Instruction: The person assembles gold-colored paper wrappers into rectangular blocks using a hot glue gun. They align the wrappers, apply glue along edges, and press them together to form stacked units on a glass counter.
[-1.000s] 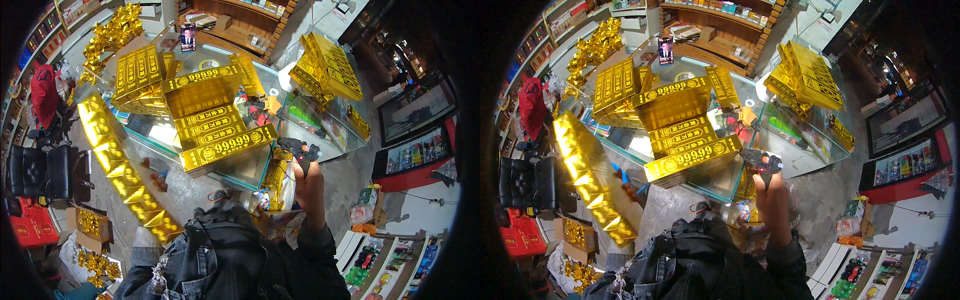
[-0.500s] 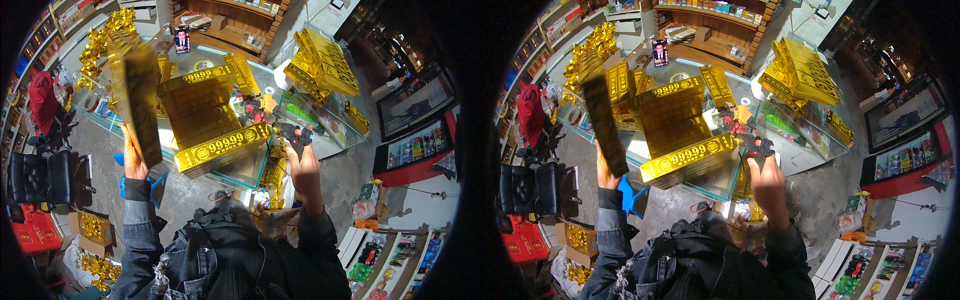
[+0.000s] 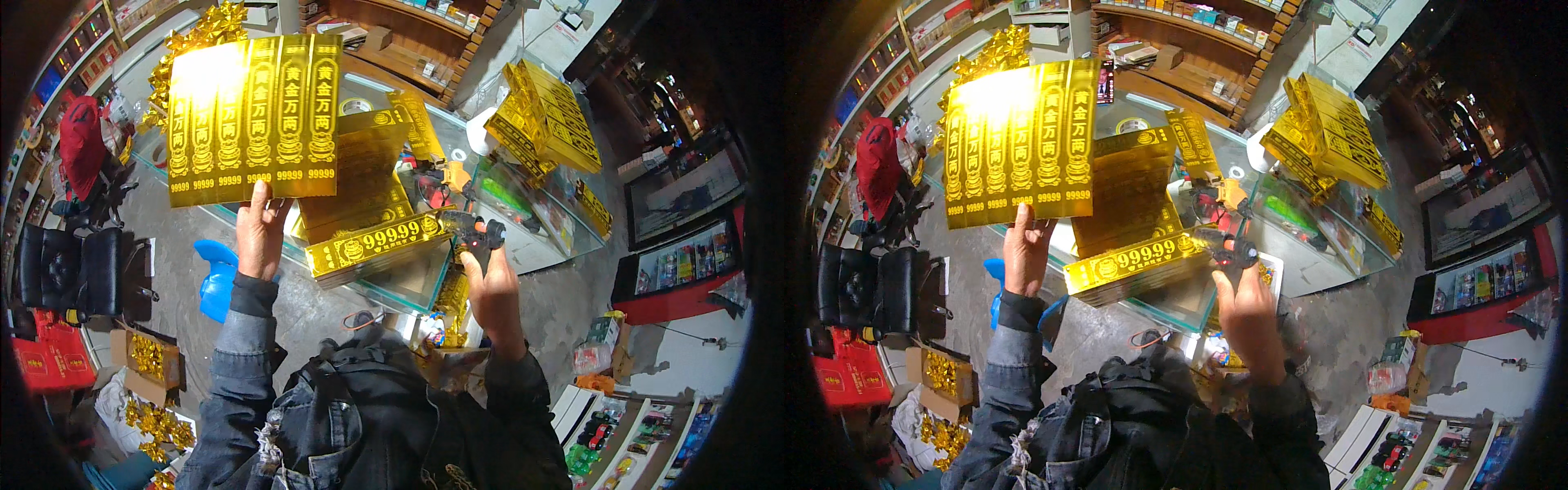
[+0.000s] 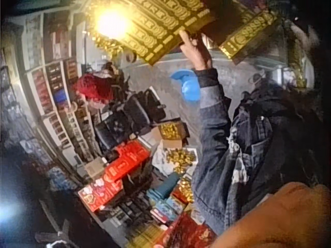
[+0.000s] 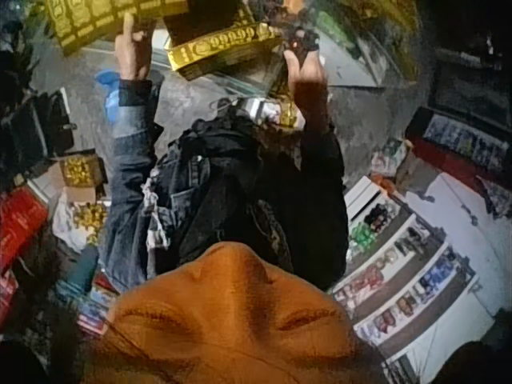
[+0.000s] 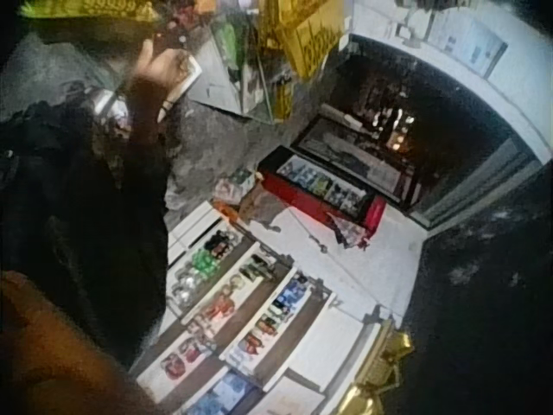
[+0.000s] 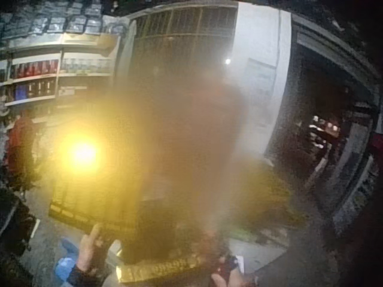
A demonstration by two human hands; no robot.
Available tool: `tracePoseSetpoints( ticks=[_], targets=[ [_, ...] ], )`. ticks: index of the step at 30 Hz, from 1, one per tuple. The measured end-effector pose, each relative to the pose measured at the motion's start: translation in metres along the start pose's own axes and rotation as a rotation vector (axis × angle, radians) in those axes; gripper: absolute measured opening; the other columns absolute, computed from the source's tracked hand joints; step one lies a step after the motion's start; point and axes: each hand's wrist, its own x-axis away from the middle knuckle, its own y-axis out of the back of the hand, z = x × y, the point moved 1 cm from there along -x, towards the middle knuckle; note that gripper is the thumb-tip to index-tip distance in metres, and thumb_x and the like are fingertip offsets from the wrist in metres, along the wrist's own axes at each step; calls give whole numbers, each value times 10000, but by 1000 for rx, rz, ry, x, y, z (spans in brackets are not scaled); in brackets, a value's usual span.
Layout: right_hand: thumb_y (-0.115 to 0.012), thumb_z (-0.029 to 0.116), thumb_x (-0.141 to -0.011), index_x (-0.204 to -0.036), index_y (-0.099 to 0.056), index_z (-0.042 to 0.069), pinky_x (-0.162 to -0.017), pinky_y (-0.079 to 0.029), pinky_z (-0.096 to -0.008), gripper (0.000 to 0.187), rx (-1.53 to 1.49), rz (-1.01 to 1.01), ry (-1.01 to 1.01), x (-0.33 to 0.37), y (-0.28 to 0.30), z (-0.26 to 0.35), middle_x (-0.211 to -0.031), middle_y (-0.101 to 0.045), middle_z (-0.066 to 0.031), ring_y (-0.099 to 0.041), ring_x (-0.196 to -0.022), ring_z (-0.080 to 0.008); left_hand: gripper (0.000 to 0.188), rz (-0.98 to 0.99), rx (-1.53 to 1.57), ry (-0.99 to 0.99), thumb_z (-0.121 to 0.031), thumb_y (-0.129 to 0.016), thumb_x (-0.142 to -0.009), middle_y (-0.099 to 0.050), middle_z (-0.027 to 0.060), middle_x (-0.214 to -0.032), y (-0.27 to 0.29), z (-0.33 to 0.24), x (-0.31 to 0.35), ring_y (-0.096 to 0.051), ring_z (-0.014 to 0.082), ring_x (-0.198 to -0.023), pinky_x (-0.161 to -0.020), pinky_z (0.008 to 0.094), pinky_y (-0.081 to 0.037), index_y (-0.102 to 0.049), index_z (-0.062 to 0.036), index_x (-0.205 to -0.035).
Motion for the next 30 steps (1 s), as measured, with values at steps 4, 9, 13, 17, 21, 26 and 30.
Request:
tracePoseSetpoints(
  ticks=[4, 9, 13, 17, 21, 26, 30],
  targets=[
    [-616, 90, -897, -1266, -510, -2, -788, -501, -415, 395, -114, 40, -14, 1, -6, 15, -987, -648, -205, -630, -907, -385, 380, -28, -14, -46, -271, -572, -967, -562, 28, -1267, -2, 3, 2, -532, 195, -1179, -1088, 418, -367, -483, -88, -1289],
    [-633, 82, -889, -1255, -513, -9, -780, -502, -420, 396, -133, 57, -19, 2, -13, 31, -1002, -639, -229, -626, -915, -399, 369, -66, -31, -38, -271, -584, -962, -580, 12, -1183, 2, 4, 5, -551, 180, -1130, -1078, 418, -379, -495, -71, -1260],
    [-645, 83, -880, -1255, -506, -14, -781, -502, -422, 412, -142, 86, -7, 3, -16, 41, -1023, -634, -237, -623, -923, -412, 364, -84, -15, -52, -269, -583, -962, -581, 9, -1156, 5, 5, 7, -555, 180, -1114, -1077, 419, -382, -497, -67, -1252],
    [-647, 84, -877, -1260, -501, -14, -784, -501, -414, 421, -165, 116, 4, 4, -18, 51, -1034, -632, -242, -619, -936, -417, 408, -59, -24, -49, -273, -577, -964, -556, 42, -1277, 6, 4, 8, -531, 202, -1176, -1068, 417, -387, -473, -76, -1305],
    [-645, 87, -876, -1255, -505, 17, -776, -504, -411, 410, -186, 172, -20, 7, -23, 62, -1026, -640, -222, -625, -935, -402, 417, -62, -24, -68, -277, -582, -960, -548, 50, -1299, 9, 4, 9, -527, 209, -1181, -1061, 408, -393, -474, -84, -1313],
    [-648, 97, -867, -1223, -517, 61, -730, -511, -424, 381, -298, 194, 44, 8, -37, 78, -1009, -645, -182, -635, -908, -388, 374, -56, 12, -110, -270, -588, -960, -590, 51, -1224, 13, 2, 8, -577, 185, -1115, -1007, 403, -451, -501, -85, -1273],
    [-648, 96, -867, -1207, -521, 65, -713, -508, -437, 364, -314, 222, 28, 10, -42, 90, -993, -643, -175, -632, -886, -396, 412, -109, -12, -82, -270, -584, -960, -560, 54, -1283, 17, 2, 8, -548, 203, -1158, -1044, 403, -415, -484, -80, -1311]
  ],
)
